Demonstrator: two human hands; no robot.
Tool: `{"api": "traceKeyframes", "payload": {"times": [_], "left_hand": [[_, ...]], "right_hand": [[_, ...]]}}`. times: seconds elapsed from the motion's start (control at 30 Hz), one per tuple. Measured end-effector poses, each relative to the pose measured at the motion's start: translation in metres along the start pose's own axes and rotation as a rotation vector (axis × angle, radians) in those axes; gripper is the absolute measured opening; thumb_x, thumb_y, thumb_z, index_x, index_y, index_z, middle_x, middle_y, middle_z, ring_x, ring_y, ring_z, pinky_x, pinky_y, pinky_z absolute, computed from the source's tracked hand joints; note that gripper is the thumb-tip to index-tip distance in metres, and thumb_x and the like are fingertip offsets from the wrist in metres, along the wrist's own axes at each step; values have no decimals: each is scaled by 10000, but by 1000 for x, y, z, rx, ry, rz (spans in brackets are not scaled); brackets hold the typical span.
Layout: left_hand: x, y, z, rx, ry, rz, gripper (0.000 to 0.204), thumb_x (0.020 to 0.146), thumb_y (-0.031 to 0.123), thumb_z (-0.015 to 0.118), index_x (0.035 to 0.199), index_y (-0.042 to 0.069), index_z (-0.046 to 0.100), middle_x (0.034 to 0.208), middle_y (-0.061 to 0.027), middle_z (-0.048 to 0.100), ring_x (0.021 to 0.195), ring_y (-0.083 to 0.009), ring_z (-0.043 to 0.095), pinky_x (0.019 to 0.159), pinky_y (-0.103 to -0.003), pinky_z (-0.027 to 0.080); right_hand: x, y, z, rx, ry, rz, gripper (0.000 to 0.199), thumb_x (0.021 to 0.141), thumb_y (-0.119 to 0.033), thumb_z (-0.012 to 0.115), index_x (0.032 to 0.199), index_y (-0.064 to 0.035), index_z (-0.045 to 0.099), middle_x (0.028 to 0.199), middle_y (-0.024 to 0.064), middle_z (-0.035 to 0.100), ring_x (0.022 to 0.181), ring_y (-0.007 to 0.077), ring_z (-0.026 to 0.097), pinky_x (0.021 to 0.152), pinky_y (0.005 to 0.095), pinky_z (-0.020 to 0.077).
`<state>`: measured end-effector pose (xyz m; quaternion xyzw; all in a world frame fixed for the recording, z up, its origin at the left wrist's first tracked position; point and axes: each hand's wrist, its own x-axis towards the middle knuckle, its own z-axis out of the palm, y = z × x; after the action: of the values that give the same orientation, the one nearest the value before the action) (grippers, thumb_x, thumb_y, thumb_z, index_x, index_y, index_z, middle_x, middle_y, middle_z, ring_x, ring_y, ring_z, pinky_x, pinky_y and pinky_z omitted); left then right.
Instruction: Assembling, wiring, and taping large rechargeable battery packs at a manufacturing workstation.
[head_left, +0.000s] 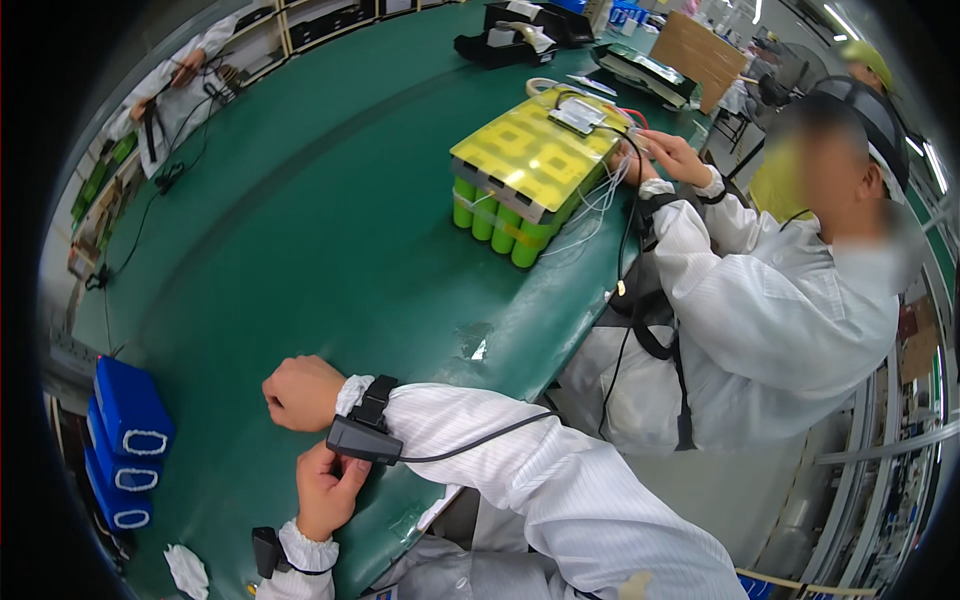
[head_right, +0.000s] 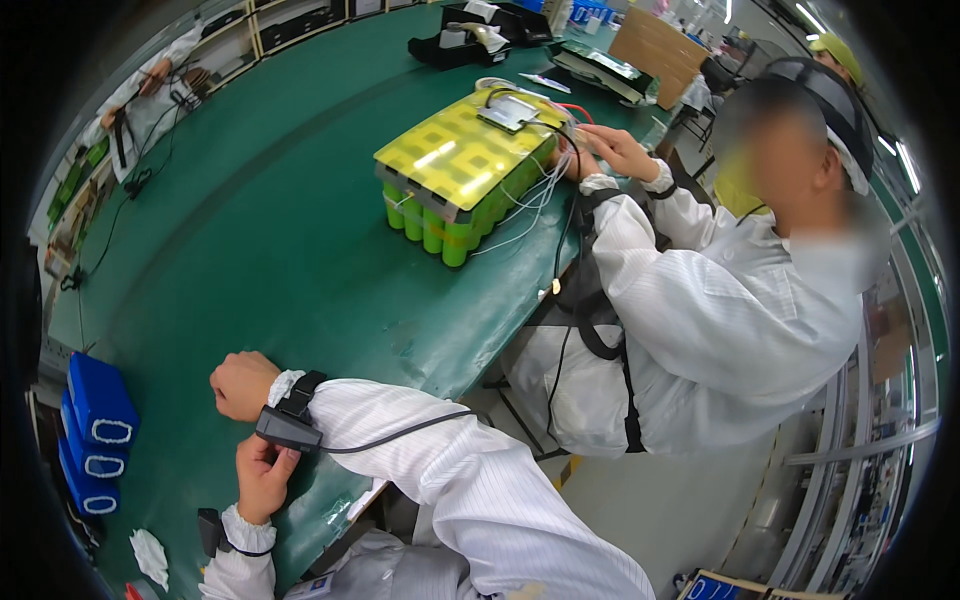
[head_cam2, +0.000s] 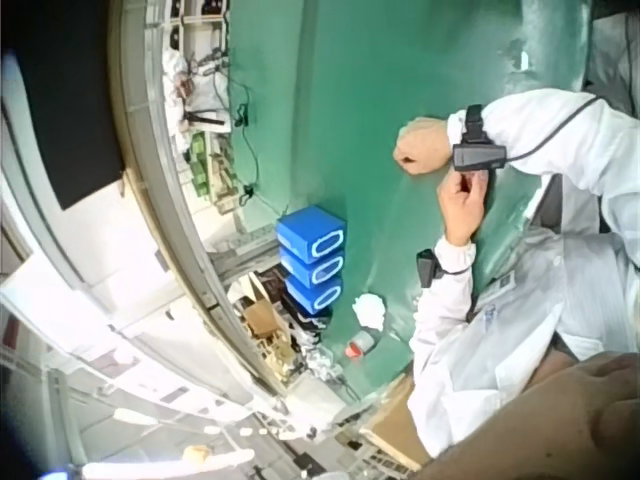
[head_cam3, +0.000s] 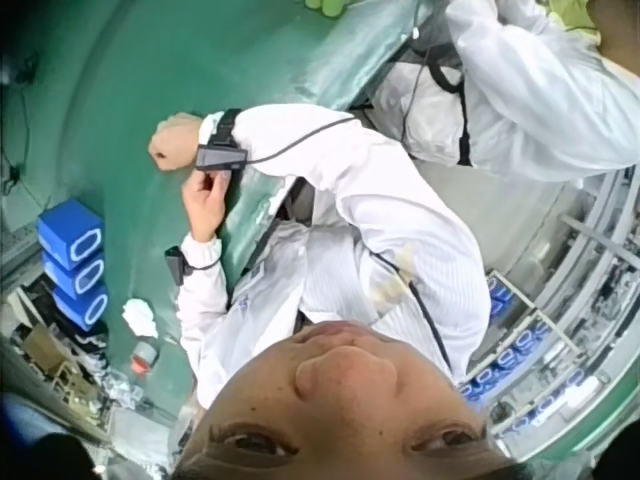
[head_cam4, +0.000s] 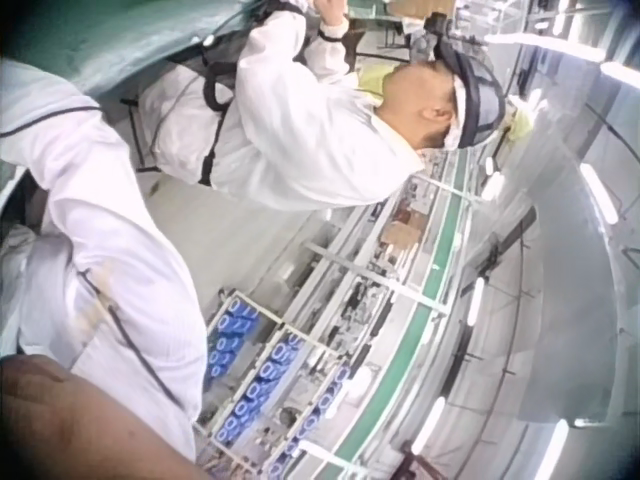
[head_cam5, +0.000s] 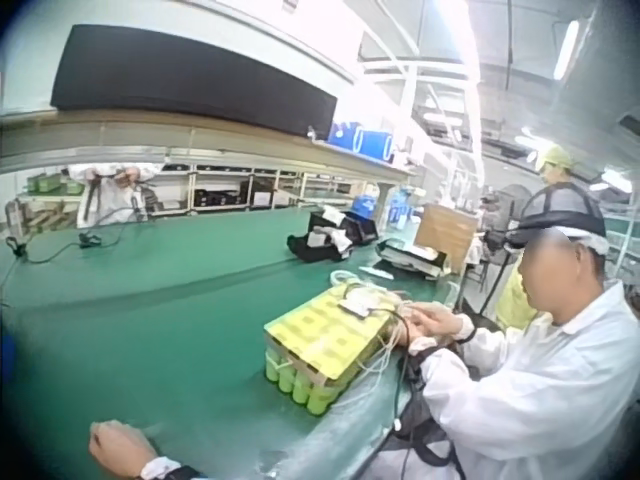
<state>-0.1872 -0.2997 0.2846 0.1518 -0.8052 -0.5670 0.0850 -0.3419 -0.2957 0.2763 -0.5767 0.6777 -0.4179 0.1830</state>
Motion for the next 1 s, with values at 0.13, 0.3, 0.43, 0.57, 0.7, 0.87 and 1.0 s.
{"api": "traceKeyframes", "payload": {"times": [0.13, 0.3, 0.43, 0.57, 0.7, 0.87, 1.0], "left_hand": [[-1, -4, 1, -47, -7, 1, 134, 892, 123, 673, 894, -2, 625, 749, 32, 580, 678, -53, 488, 617, -221, 404], [0, -2, 7, -106, 49, 26, 102, 865, 71, 686, 850, -6, 621, 660, 34, 538, 616, -48, 438, 555, -223, 364], [0, -2, 6, -118, 47, 14, 99, 871, 73, 680, 861, -7, 623, 674, 32, 546, 628, -49, 445, 572, -223, 375], [1, -3, 6, -106, 44, 29, 102, 873, 79, 681, 863, -7, 627, 679, 24, 562, 631, -55, 459, 586, -227, 389], [1, -3, 4, -101, 38, 26, 105, 873, 82, 682, 863, -7, 628, 683, 19, 571, 633, -58, 467, 591, -231, 396], [0, -3, 5, -128, 41, 20, 101, 874, 78, 680, 868, -8, 627, 679, 27, 567, 634, -54, 467, 587, -227, 395], [0, -1, 6, -127, 43, 22, 94, 873, 71, 678, 872, -9, 627, 679, 28, 566, 633, -51, 465, 586, -224, 393]], "right_hand": [[-1, 0, 2, 4, 26, -7, 103, 730, -130, 600, 700, -63, 673, 664, 125, 665, 624, 345, 639, 609, 456, 515], [-1, -1, 4, 10, 44, -3, 107, 694, -110, 591, 678, -55, 682, 658, 147, 658, 634, 361, 640, 620, 450, 519], [-2, -3, 1, 21, 55, 6, 121, 677, -106, 590, 670, -44, 693, 664, 177, 653, 647, 379, 645, 645, 445, 528], [-1, -3, 0, 36, 46, 13, 123, 681, -107, 589, 668, -37, 689, 669, 187, 650, 657, 388, 643, 652, 456, 524], [-2, -4, -1, 53, 42, 11, 125, 683, -104, 588, 665, -25, 683, 674, 202, 646, 670, 398, 641, 663, 468, 518], [-2, -4, -1, 44, 42, 8, 125, 684, -103, 588, 666, -21, 681, 674, 203, 646, 671, 398, 641, 671, 466, 518], [-3, -5, -1, 44, 38, 22, 122, 685, -103, 591, 664, -23, 681, 671, 199, 646, 669, 396, 641, 673, 464, 519]]}}
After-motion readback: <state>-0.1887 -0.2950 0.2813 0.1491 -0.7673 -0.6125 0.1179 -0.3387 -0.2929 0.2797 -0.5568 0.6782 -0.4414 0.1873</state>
